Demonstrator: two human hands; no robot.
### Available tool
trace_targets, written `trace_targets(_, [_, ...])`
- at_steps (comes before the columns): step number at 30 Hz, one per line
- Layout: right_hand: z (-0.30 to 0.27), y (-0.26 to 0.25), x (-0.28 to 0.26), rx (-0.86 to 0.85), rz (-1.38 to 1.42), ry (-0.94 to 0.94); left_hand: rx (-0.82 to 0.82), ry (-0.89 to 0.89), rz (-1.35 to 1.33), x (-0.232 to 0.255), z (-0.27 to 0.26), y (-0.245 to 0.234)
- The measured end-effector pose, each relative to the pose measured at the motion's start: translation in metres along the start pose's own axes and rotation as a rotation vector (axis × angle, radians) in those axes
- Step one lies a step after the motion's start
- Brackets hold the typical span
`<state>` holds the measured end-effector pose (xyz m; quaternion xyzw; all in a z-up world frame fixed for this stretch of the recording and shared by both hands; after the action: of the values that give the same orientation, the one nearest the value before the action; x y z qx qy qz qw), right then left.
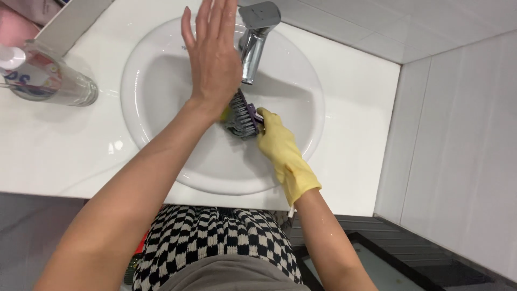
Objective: Cleaning a bathroom sink and faucet using a cloth, sponge, and brush
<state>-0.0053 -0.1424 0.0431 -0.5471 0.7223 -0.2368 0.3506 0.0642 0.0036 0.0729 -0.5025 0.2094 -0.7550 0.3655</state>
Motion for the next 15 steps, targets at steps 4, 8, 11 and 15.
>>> trace_targets(4, [-0.022,-0.012,0.015,-0.053,0.104,0.097,0.020,0.130,-0.027,0.011,0.002,-0.012])
trace_targets(8, [-0.055,-0.032,0.015,0.227,0.274,0.088,0.194,0.328,0.022,-0.001,-0.006,-0.007])
trace_targets(11, [-0.048,0.002,0.045,0.492,0.305,-0.129,0.052,0.330,-0.008,-0.002,-0.021,-0.015])
trace_targets(15, [-0.057,-0.023,0.028,-0.114,0.077,0.196,-0.275,-0.184,0.089,0.013,-0.050,-0.013])
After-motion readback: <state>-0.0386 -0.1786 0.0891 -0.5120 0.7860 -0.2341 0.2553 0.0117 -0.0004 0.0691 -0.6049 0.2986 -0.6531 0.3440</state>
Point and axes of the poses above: each hand's wrist, its own z-axis towards the middle knuckle, its own y-axis out of the palm, x = y × z, the point moved 2 cm from there along z, towards the middle knuckle, and after that the axes turned 9 degrees about -z, right-handed, at the moved point
